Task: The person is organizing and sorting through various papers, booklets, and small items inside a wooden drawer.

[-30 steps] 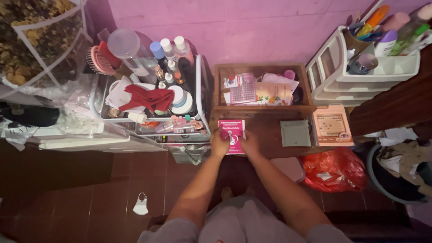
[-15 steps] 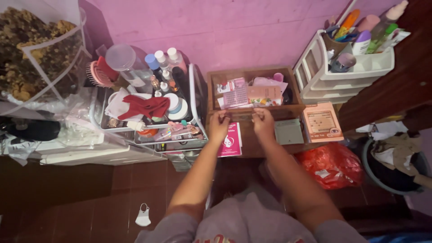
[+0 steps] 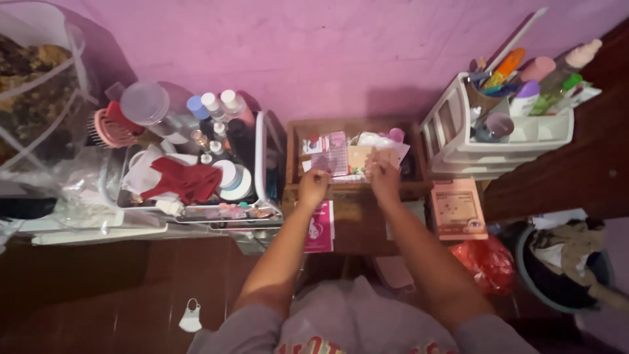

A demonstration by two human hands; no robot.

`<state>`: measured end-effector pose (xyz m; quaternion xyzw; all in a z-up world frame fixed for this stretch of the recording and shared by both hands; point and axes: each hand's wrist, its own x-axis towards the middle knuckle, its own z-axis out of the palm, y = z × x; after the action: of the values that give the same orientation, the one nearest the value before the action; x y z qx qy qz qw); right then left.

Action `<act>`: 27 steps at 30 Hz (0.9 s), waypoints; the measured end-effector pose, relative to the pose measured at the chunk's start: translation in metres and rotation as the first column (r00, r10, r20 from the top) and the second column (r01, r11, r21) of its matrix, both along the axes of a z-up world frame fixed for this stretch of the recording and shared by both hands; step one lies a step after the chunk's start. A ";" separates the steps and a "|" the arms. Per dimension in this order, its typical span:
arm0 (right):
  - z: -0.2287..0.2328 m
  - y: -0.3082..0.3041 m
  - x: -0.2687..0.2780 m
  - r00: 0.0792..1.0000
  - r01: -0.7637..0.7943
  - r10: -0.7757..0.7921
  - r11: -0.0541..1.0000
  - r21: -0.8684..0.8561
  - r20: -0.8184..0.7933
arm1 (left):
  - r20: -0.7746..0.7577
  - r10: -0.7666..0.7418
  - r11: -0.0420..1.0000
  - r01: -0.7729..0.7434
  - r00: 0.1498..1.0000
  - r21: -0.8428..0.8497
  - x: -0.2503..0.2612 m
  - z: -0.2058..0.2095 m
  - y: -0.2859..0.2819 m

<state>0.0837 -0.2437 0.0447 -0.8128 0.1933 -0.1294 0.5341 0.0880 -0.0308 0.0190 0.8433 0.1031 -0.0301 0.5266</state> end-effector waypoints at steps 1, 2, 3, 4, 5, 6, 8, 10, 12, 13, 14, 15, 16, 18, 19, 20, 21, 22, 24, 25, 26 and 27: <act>0.011 -0.002 0.005 1.000 -0.006 0.006 1.000 -0.003 -0.002 | -0.002 0.006 1.000 -0.006 1.000 -0.003 0.007 -0.001 -0.004; 0.022 -0.004 0.010 0.999 -0.027 0.025 0.994 0.103 0.022 | -0.005 0.039 0.999 -0.039 0.999 -0.011 0.013 -0.002 -0.009; 0.033 -0.005 0.015 0.998 -0.052 0.043 0.976 0.209 0.048 | -0.008 0.073 0.997 -0.074 0.997 -0.018 0.020 -0.003 -0.012; 0.017 -0.016 0.029 0.998 -0.059 0.050 0.976 0.208 0.046 | -0.010 0.081 0.997 -0.081 0.997 -0.019 0.028 -0.002 -0.016; 0.001 -0.027 0.041 0.997 -0.079 0.079 0.995 0.068 0.001 | -0.010 0.063 0.998 -0.063 0.998 -0.014 0.034 -0.001 -0.019; -0.015 -0.037 0.053 0.994 -0.104 0.101 0.992 -0.073 -0.047 | -0.011 0.045 0.999 -0.045 0.999 -0.009 0.040 0.000 -0.022; -0.028 -0.042 0.067 0.994 -0.102 0.098 0.992 -0.075 -0.055 | -0.015 0.032 0.999 -0.032 0.999 0.011 0.051 -0.002 -0.028; -0.028 -0.046 0.070 0.993 -0.101 0.095 0.992 -0.079 -0.076 | -0.031 0.019 0.999 -0.018 0.999 0.028 0.058 -0.016 -0.036; -0.011 -0.048 0.070 0.986 -0.132 0.132 0.991 0.008 -0.103 | 0.029 0.042 0.998 -0.040 0.999 -0.044 0.068 -0.037 -0.043; -0.021 -0.050 0.074 0.985 -0.137 0.137 0.991 0.008 -0.108 | 0.024 0.046 0.998 -0.045 0.999 -0.044 0.069 -0.035 -0.044; -0.031 -0.053 0.079 0.979 -0.158 0.159 0.987 0.023 -0.127 | 0.005 0.037 0.999 -0.037 0.999 -0.014 0.069 -0.034 -0.046; -0.040 -0.056 0.084 0.973 -0.176 0.179 0.984 0.036 -0.143 | -0.011 0.026 1.000 -0.025 1.000 0.014 0.071 -0.031 -0.049; -0.051 -0.053 0.086 0.973 -0.178 0.181 0.983 0.036 -0.146 | -0.014 0.028 1.000 -0.028 1.000 0.013 0.074 -0.025 -0.048; -0.072 -0.048 0.087 0.966 -0.233 0.236 0.972 0.041 -0.101 | -0.120 0.058 0.945 -0.016 0.991 0.325 0.076 -0.012 -0.047; -0.066 -0.044 0.087 0.965 -0.239 0.242 0.970 0.041 -0.103 | -0.122 0.064 0.945 -0.021 0.991 0.325 0.076 -0.013 -0.045; -0.060 -0.039 0.087 0.935 -0.289 0.291 0.957 0.041 -0.203 | -0.196 0.100 0.947 -0.033 0.975 0.318 0.075 -0.014 -0.043; -0.053 -0.034 0.089 0.894 -0.338 0.335 0.940 0.045 -0.298 | -0.268 0.136 0.949 -0.048 0.954 0.312 0.076 -0.015 -0.040; -0.062 -0.029 0.092 0.891 -0.345 0.342 0.938 0.045 -0.298 | -0.267 0.143 0.948 -0.055 0.953 0.312 0.076 0.000 -0.039; -0.080 -0.016 0.096 0.886 -0.321 0.435 0.826 0.463 -0.161 | -0.350 0.176 0.894 -0.001 0.920 0.447 0.072 0.031 -0.035; -0.099 -0.016 0.101 0.883 -0.327 0.441 0.823 0.464 -0.161 | -0.350 0.184 0.894 -0.008 0.919 0.449 0.076 0.016 -0.030; -0.117 -0.016 0.105 0.854 -0.415 0.485 0.853 0.317 -0.187 | -0.391 0.189 0.913 -0.014 0.901 0.408 0.079 0.001 -0.024; -0.136 -0.017 0.110 0.825 -0.496 0.521 0.853 0.162 -0.218 | -0.431 0.190 0.931 -0.022 0.882 0.365 0.082 -0.014 -0.019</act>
<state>0.1937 -0.2602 -0.0911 -0.8172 0.0426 0.1326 0.5593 0.1704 -0.0495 0.0054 0.8849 0.2752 -0.1804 0.3296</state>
